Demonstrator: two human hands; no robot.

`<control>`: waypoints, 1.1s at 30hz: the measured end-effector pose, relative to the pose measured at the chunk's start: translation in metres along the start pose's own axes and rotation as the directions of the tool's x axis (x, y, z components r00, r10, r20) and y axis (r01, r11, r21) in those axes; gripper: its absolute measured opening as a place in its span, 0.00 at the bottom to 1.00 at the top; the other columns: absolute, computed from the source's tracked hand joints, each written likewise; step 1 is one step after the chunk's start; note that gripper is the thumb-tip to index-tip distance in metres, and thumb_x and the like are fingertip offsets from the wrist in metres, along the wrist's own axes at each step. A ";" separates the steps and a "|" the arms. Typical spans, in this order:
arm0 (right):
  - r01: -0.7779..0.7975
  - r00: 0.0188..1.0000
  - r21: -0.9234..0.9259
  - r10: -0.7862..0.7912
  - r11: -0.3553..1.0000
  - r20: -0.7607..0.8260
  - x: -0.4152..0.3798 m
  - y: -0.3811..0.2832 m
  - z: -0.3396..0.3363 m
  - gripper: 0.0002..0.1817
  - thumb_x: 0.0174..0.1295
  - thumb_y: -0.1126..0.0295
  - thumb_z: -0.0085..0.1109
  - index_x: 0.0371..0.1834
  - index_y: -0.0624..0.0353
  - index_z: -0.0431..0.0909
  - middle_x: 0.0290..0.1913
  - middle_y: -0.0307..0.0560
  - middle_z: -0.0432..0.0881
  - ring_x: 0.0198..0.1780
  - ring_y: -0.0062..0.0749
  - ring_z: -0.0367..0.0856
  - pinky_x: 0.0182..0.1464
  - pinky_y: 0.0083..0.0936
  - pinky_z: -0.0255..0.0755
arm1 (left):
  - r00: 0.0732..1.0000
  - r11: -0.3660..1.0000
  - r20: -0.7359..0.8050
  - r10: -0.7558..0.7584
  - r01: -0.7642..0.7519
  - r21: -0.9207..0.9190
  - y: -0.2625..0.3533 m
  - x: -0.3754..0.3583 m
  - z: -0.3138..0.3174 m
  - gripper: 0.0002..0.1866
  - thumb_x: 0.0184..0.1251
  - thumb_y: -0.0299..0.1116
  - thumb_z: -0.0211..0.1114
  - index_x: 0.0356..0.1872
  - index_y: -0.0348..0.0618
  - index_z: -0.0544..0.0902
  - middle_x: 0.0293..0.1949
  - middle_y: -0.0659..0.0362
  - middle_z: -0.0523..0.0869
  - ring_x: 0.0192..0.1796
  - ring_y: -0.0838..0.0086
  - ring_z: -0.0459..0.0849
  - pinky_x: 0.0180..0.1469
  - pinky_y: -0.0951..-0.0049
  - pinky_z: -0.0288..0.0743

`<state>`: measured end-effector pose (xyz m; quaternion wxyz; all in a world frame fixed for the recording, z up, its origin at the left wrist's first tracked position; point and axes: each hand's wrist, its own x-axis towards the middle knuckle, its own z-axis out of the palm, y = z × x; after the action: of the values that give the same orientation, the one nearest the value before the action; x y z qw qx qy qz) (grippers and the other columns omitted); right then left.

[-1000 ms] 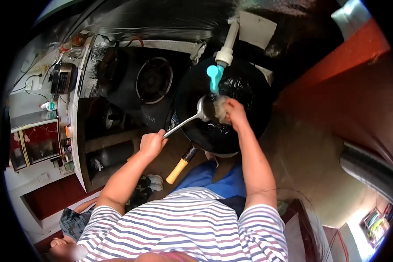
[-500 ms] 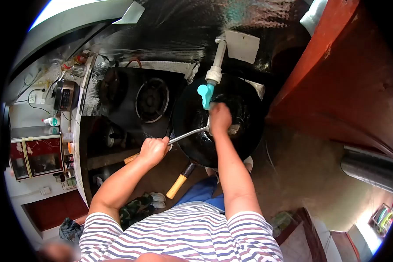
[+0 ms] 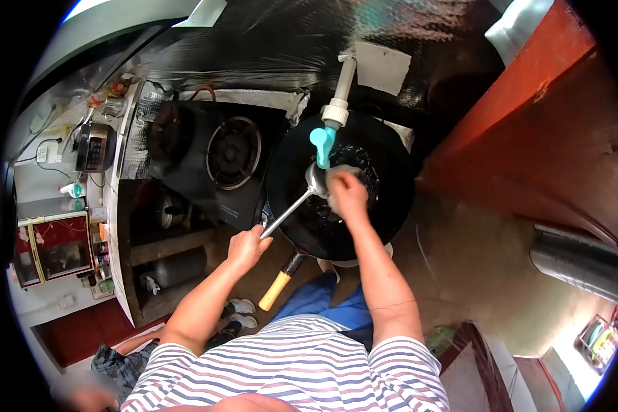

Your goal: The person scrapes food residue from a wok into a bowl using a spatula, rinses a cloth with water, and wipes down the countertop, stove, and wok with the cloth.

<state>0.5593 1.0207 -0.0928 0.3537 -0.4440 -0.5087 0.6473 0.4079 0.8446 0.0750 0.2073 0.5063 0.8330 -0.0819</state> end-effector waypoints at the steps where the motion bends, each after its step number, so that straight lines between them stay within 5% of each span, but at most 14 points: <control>1: 0.129 0.988 -0.229 -0.144 0.965 -0.048 -0.008 -0.009 0.011 0.12 0.55 0.68 0.57 0.41 0.57 0.77 0.38 0.49 0.78 0.38 0.39 0.77 0.41 0.30 0.71 | 0.999 0.996 0.040 -0.023 0.026 -0.087 0.007 0.001 -0.001 0.13 0.55 0.40 0.63 0.30 0.41 0.75 0.23 0.47 0.81 0.32 0.51 0.81 0.35 0.55 0.73; 2: 0.234 0.955 -0.448 -0.291 0.863 -0.062 -0.014 -0.019 0.019 0.12 0.54 0.68 0.56 0.42 0.56 0.77 0.40 0.52 0.76 0.39 0.46 0.77 0.42 0.34 0.72 | 0.996 0.984 0.082 -0.041 0.055 -0.169 0.014 0.002 -0.004 0.12 0.55 0.40 0.63 0.30 0.41 0.75 0.24 0.46 0.81 0.33 0.50 0.80 0.36 0.55 0.73; 5: -0.036 0.978 -0.598 -0.095 0.800 -0.186 0.007 -0.020 0.014 0.11 0.57 0.67 0.50 0.41 0.55 0.75 0.41 0.56 0.74 0.42 0.55 0.75 0.42 0.41 0.71 | 0.984 0.961 0.149 -0.101 0.135 -0.240 0.015 -0.006 -0.012 0.12 0.56 0.40 0.62 0.30 0.41 0.75 0.25 0.45 0.80 0.34 0.49 0.80 0.37 0.54 0.71; 8: -0.135 0.988 -0.443 0.086 0.887 -0.130 0.033 0.018 -0.013 0.11 0.58 0.67 0.49 0.42 0.58 0.75 0.40 0.57 0.77 0.41 0.52 0.76 0.42 0.38 0.70 | 0.979 0.964 0.146 -0.142 0.170 -0.205 0.009 -0.012 -0.020 0.13 0.56 0.42 0.61 0.30 0.41 0.75 0.25 0.46 0.80 0.34 0.50 0.80 0.37 0.53 0.70; 12: -0.317 0.922 -0.042 0.297 0.948 -0.249 0.025 0.030 -0.024 0.12 0.58 0.69 0.54 0.43 0.62 0.77 0.36 0.46 0.80 0.37 0.28 0.76 0.41 0.25 0.68 | 0.951 0.850 0.269 -0.150 0.263 -0.457 0.000 0.004 0.007 0.15 0.59 0.44 0.58 0.30 0.40 0.76 0.23 0.48 0.79 0.32 0.51 0.80 0.36 0.58 0.71; 14: -0.300 0.925 0.058 0.305 0.952 -0.225 0.015 0.025 -0.028 0.12 0.60 0.68 0.52 0.45 0.60 0.75 0.34 0.41 0.77 0.36 0.27 0.72 0.40 0.27 0.66 | 0.991 0.876 0.109 -0.080 0.122 -0.466 0.002 0.021 0.028 0.17 0.63 0.45 0.56 0.32 0.39 0.77 0.15 0.60 0.74 0.15 0.75 0.74 0.18 0.73 0.67; 16: -0.240 0.941 0.005 0.234 0.971 -0.243 0.017 0.037 -0.034 0.12 0.60 0.67 0.52 0.44 0.59 0.75 0.35 0.45 0.78 0.37 0.35 0.76 0.41 0.31 0.68 | 0.923 0.671 0.357 -0.141 0.354 -0.651 0.026 0.032 0.008 0.20 0.68 0.47 0.50 0.31 0.38 0.75 0.15 0.59 0.74 0.12 0.76 0.71 0.16 0.75 0.67; 18: -0.021 0.975 -0.566 -0.107 0.824 -0.193 0.010 0.025 -0.035 0.11 0.59 0.67 0.52 0.41 0.59 0.76 0.39 0.52 0.79 0.40 0.47 0.77 0.43 0.36 0.69 | 0.876 0.434 0.476 -0.075 0.459 -0.775 0.025 0.042 0.017 0.20 0.70 0.47 0.47 0.29 0.39 0.74 0.15 0.60 0.75 0.12 0.77 0.71 0.15 0.77 0.67; 20: 0.013 0.989 -0.667 -0.109 0.745 -0.101 -0.002 0.026 -0.032 0.10 0.57 0.67 0.52 0.38 0.59 0.76 0.40 0.56 0.79 0.42 0.56 0.76 0.45 0.40 0.70 | 0.847 0.312 0.531 -0.031 0.513 -0.800 0.028 0.046 0.024 0.17 0.70 0.45 0.47 0.30 0.42 0.73 0.16 0.59 0.77 0.12 0.77 0.72 0.14 0.76 0.66; 24: -0.256 0.965 -0.406 0.256 0.877 -0.055 -0.002 0.045 -0.030 0.10 0.54 0.72 0.54 0.39 0.60 0.78 0.29 0.47 0.80 0.33 0.39 0.79 0.39 0.30 0.71 | 0.775 0.186 0.629 -0.056 0.627 -0.756 0.036 0.056 0.023 0.17 0.71 0.46 0.46 0.31 0.44 0.73 0.17 0.58 0.78 0.12 0.76 0.73 0.15 0.74 0.66; 26: -0.371 0.928 0.147 0.361 0.917 0.089 -0.020 -0.014 -0.023 0.10 0.53 0.73 0.56 0.39 0.63 0.77 0.28 0.39 0.78 0.31 0.23 0.75 0.36 0.20 0.69 | 0.752 0.140 0.658 -0.046 0.657 -0.741 0.037 0.062 0.023 0.19 0.72 0.48 0.44 0.30 0.44 0.73 0.18 0.58 0.79 0.13 0.74 0.73 0.15 0.73 0.66; 28: -0.360 0.913 0.180 0.305 0.916 0.272 -0.041 -0.064 -0.019 0.09 0.57 0.73 0.55 0.41 0.63 0.76 0.31 0.37 0.77 0.31 0.18 0.75 0.34 0.15 0.69 | 0.717 0.097 0.695 -0.051 0.696 -0.712 0.042 0.066 0.021 0.20 0.72 0.48 0.43 0.33 0.44 0.75 0.21 0.57 0.80 0.17 0.74 0.76 0.15 0.72 0.67; 30: -0.138 0.950 0.186 0.076 0.973 0.303 -0.062 -0.084 -0.002 0.08 0.58 0.74 0.55 0.40 0.63 0.76 0.30 0.37 0.76 0.29 0.18 0.74 0.33 0.16 0.69 | 0.710 0.029 0.702 -0.055 0.704 -0.709 0.053 0.066 0.014 0.19 0.71 0.48 0.44 0.35 0.43 0.76 0.23 0.56 0.80 0.19 0.73 0.77 0.16 0.71 0.68; 33: -0.229 0.871 0.161 0.128 0.960 0.475 -0.086 -0.110 0.019 0.06 0.58 0.75 0.56 0.37 0.62 0.75 0.28 0.36 0.74 0.30 0.16 0.72 0.32 0.17 0.69 | 0.723 -0.120 0.685 -0.090 0.675 -0.728 0.059 0.073 0.028 0.12 0.66 0.39 0.50 0.35 0.43 0.78 0.28 0.56 0.81 0.25 0.69 0.79 0.18 0.66 0.73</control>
<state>0.5724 0.9618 0.0344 0.2069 -0.2831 -0.4622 0.8145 0.4378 0.9220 0.0224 0.6296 -0.0949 0.6887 0.3467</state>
